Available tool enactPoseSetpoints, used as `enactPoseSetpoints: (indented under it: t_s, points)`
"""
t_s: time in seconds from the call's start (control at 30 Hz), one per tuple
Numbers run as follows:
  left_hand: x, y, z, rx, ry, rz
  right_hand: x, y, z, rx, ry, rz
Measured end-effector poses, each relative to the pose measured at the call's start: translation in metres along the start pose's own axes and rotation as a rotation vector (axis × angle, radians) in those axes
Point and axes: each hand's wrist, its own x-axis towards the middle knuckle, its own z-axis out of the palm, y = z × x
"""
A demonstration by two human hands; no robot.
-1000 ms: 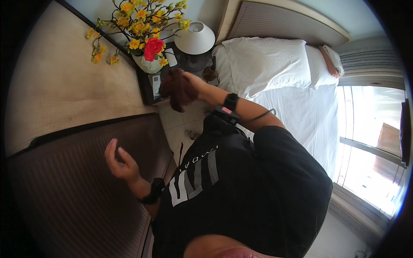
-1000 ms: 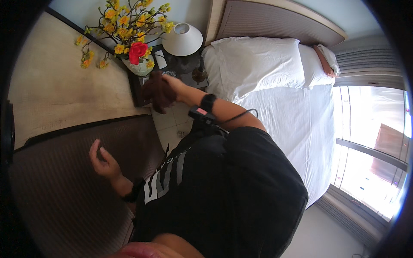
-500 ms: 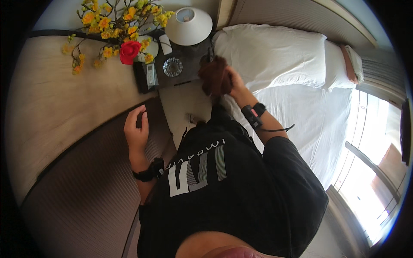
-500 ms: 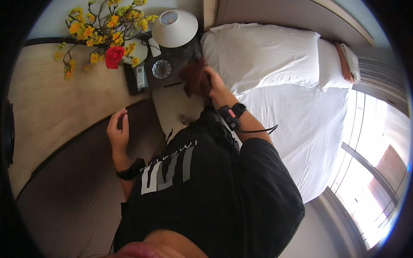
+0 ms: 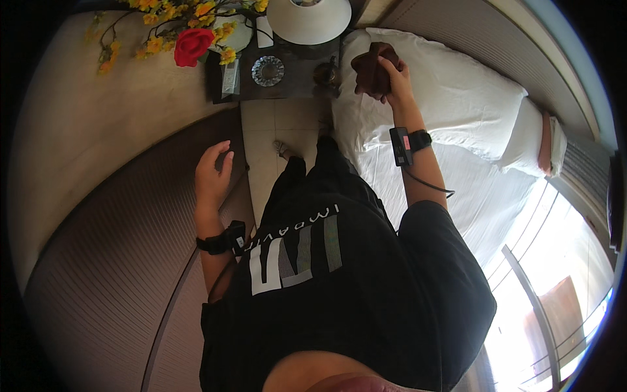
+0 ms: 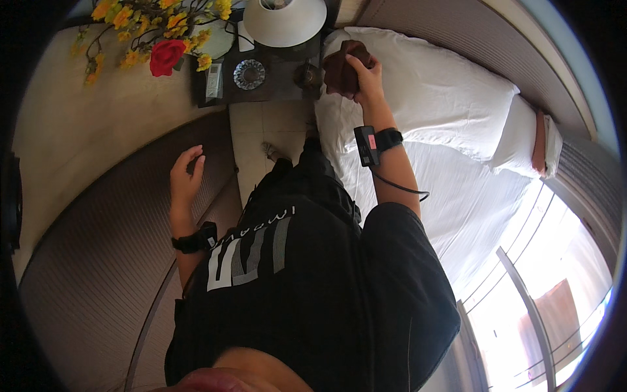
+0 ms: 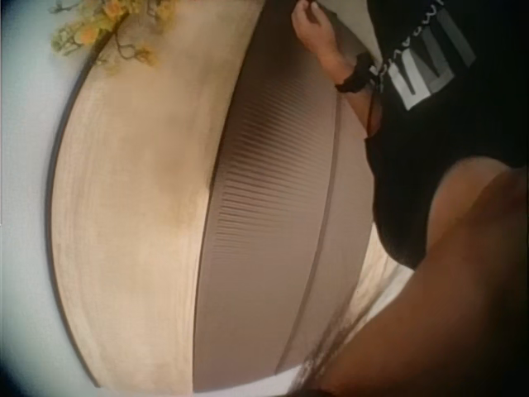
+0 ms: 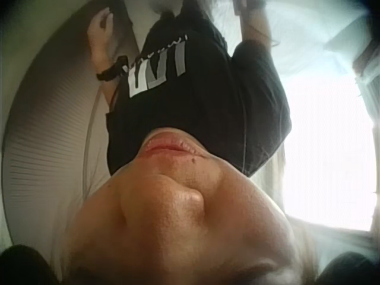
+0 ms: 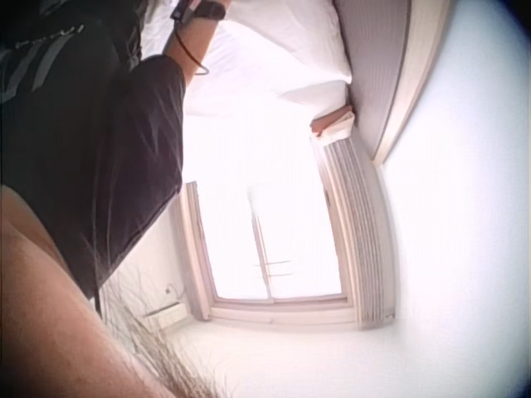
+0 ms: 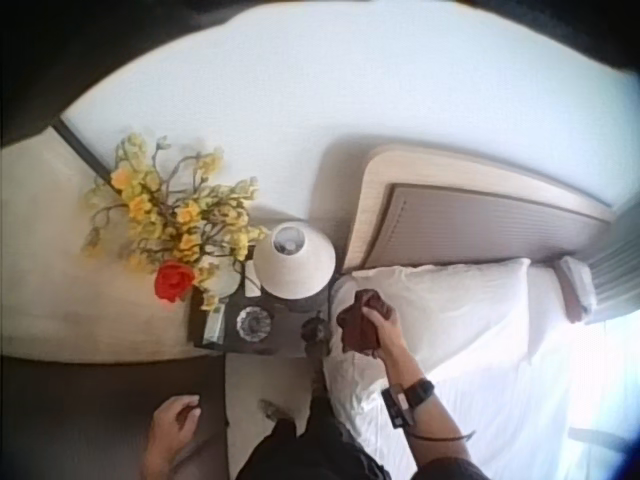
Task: The person wipes various furniture surfaces in a bedroom using a cloth, including the exterior of a wardrobe, a wooden shelf inside the wardrobe, a bedside table, the inside of a drawer, the side of the wardrobe, and a door.
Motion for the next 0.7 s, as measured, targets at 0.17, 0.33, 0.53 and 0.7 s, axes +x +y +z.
enactPoseSetpoints:
  t_s: [0.17, 0.33, 0.53, 0.7]
  points:
    - [-0.014, -0.012, -0.004, 0.027, 0.064, -0.041, 0.041, -0.001, 0.042, -0.271, 0.111, -0.194]
    - [-0.040, -0.022, -0.003, 0.050, 0.064, -0.130, 0.095, 0.017, 0.067, -0.812, 0.132, -0.565]
    - [-0.085, -0.023, -0.008, 0.089, 0.185, -0.320, 0.123, 0.047, 0.071, -1.064, 0.207, -0.527]
    - [-0.099, -0.035, 0.003, 0.045, 0.168, -0.380, 0.132, 0.051, 0.040, -1.194, 0.304, -0.331]
